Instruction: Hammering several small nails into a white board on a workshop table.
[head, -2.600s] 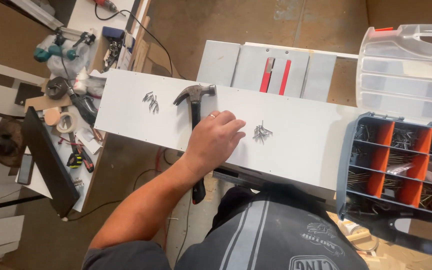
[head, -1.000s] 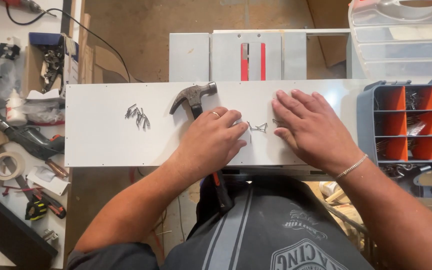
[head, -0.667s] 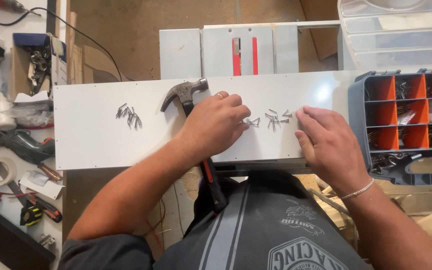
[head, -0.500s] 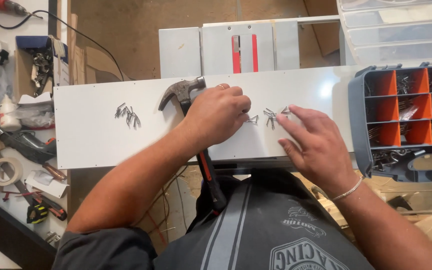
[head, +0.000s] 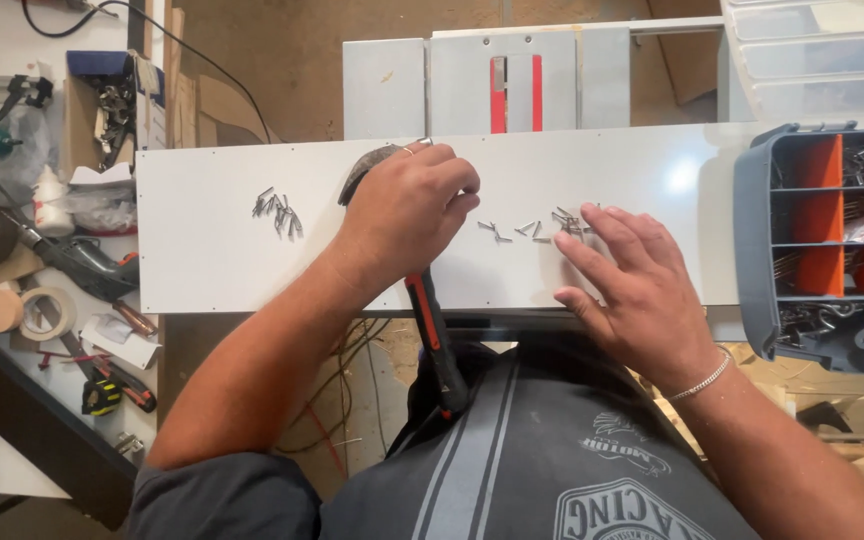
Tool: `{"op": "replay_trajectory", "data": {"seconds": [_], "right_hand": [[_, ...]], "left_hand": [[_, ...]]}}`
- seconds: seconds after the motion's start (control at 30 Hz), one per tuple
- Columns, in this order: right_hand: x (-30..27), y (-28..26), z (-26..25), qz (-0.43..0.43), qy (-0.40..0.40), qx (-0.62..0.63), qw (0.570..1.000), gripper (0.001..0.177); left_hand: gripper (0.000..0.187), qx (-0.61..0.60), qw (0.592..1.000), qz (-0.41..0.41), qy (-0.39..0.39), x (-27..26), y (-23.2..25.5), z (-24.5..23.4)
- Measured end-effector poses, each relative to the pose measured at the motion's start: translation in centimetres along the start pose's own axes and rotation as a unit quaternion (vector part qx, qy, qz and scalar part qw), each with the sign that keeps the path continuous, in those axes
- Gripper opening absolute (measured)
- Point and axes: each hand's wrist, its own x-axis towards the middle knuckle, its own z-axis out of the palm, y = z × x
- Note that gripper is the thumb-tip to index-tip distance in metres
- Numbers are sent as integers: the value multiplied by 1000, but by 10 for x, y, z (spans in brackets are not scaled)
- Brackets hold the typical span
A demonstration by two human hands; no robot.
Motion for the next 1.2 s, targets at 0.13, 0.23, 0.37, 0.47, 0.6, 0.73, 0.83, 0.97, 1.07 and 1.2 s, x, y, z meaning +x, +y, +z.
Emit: {"op": "replay_trajectory", "data": {"seconds": [0.13,0.23,0.37,0.47,0.6,0.73,0.83,0.97,1.07,1.2], "right_hand": [[1,-3,2,-5,3,10,1000,52],[10,-10,1,-15,7,8,1000,51],[22,-19,3,-16,-19,-5,1000,51],[23,-24,2,-18,-23,-14,999,51],[12,-27,1,-21,-32,14,999,48],[14,-33,2,-36,-30,50,998,46],[14,-33,5,-36,-13,65,997,46],[1,-21,8,-23,41,78,996,45],[-14,-13,8,-1,77,82,994,43],[-22,-11,7,16,95,84,992,42]], "left_hand": [[5,21,1000,-4,10,-10,-2,-7],[5,38,999,2,4,-14,3,-7],[5,47,999,18,0,-19,5,-2],[5,48,998,28,20,-21,1,1],[6,59,997,33,39,-27,-1,-3],[6,80,995,38,41,-30,-4,1],[8,68,996,47,42,-29,-1,1],[14,68,995,65,30,-31,0,2],[18,58,996,70,18,-31,3,4],[17,-3,997,25,-75,-20,27,-3]]}}
